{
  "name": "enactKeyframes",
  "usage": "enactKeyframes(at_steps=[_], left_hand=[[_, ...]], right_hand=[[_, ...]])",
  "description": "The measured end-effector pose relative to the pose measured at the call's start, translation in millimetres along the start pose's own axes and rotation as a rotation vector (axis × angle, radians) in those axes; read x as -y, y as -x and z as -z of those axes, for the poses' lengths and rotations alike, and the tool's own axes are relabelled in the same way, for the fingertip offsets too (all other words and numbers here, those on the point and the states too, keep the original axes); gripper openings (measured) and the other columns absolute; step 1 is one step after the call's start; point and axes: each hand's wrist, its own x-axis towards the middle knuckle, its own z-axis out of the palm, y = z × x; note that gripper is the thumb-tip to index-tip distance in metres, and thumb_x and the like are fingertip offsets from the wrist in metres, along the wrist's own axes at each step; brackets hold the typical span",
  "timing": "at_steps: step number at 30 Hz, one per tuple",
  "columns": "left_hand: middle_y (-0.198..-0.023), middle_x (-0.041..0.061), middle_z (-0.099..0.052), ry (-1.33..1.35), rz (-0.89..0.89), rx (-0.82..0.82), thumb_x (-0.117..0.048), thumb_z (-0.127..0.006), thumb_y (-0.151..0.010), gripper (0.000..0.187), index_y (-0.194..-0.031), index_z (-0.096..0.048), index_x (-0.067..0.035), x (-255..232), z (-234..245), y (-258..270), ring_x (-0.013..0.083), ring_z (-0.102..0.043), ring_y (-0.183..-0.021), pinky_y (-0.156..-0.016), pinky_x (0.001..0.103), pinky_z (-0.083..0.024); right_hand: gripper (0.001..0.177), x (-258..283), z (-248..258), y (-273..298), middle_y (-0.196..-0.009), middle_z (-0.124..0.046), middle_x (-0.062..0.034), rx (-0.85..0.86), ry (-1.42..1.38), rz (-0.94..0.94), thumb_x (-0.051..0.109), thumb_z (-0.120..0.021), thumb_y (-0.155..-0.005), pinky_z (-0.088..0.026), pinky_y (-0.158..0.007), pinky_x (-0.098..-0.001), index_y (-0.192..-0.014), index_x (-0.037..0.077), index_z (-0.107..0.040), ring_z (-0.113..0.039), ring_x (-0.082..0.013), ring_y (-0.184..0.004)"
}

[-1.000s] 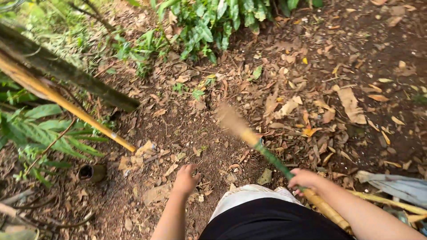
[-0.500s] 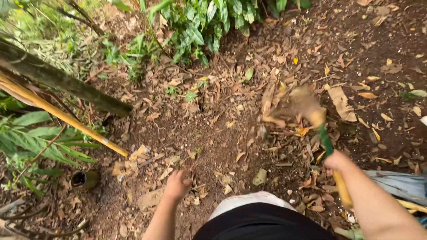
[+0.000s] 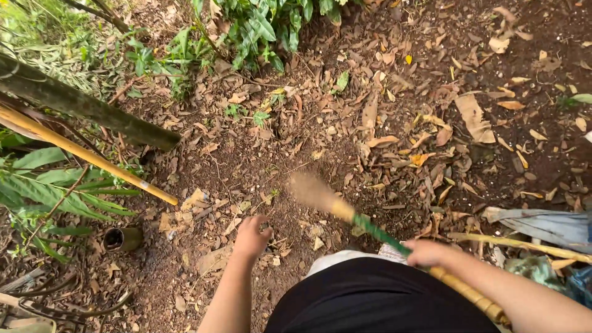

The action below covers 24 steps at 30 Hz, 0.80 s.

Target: The person uses a broom to sweep dry leaves and debris across a garden path, moving them toward a pile near plants and a blue tarp. The person repeatedly sweeps different sections of the path, gathering leaves into a concentrated area.

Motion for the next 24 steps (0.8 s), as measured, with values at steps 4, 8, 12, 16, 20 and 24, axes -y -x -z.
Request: enactKeyframes(at_steps=[4,8,12,16,20,24], left_hand=[[-0.117,0.015,-0.047,0.019,-0.013,0.014,-0.024,-0.056,-0.08,0.035,-0.113,-0.053,-0.011,-14,20,14,0.0333,-0.044,-0.113,-0.094,0.044,-0.04],[-0.121,0.009,-0.045,0.072,0.073,0.046,-0.022,-0.052,-0.081,0.036,-0.115,-0.048,-0.012,-26,36,24,0.0227,-0.046,-0.11,-0.094,0.039,-0.039],[-0.124,0.005,-0.042,0.043,0.136,0.131,-0.025,-0.05,-0.082,0.039,-0.118,-0.043,-0.012,-30,36,37,0.0166,-0.041,-0.113,-0.1,0.04,-0.033],[-0.127,0.005,-0.038,0.062,0.155,0.164,-0.026,-0.05,-0.083,0.04,-0.119,-0.042,-0.012,-37,38,46,0.0138,-0.05,-0.103,-0.096,0.039,-0.038],[-0.126,0.005,-0.039,0.055,0.157,0.15,-0.025,-0.051,-0.082,0.039,-0.117,-0.043,-0.013,-36,35,40,0.0172,-0.043,-0.111,-0.095,0.042,-0.039],[-0.125,0.006,-0.04,0.048,0.141,0.142,-0.016,-0.05,-0.081,0.041,-0.121,-0.041,-0.014,-43,38,38,0.0118,-0.051,-0.096,-0.093,0.035,-0.041]], right_hand=[[0.063,-32,9,3,-0.13,-0.042,-0.0135,0.054,0.296,-0.099,0.033,-0.052,-0.068,-0.029,-0.101,-0.0388,-0.126,0.012,-0.044,-0.036,-0.0291,-0.123],[0.038,-56,80,10,-0.068,-0.053,-0.0197,-0.194,-0.38,-0.37,-0.013,-0.057,-0.065,-0.048,-0.035,-0.0288,-0.102,-0.013,-0.049,-0.054,-0.0227,-0.046],[0.029,-45,125,13,-0.075,-0.064,-0.0114,-0.482,0.059,-0.563,0.009,-0.07,-0.062,-0.046,-0.05,-0.0296,-0.09,0.004,-0.065,-0.06,-0.0207,-0.063],[0.043,16,117,58,-0.078,-0.066,-0.0141,-0.584,0.092,-0.556,0.012,-0.05,-0.069,-0.048,-0.05,-0.0347,-0.112,0.008,-0.047,-0.063,-0.027,-0.066],[0.062,60,92,87,-0.072,-0.055,-0.0145,-0.484,-0.241,-0.381,-0.001,-0.052,-0.079,-0.042,-0.035,-0.0265,-0.132,0.016,-0.023,-0.05,-0.0204,-0.046],[0.046,65,56,64,-0.074,-0.057,-0.0057,-0.13,-0.184,-0.24,-0.001,-0.054,-0.079,-0.04,-0.033,-0.0149,-0.12,0.012,-0.039,-0.049,-0.0089,-0.044]])
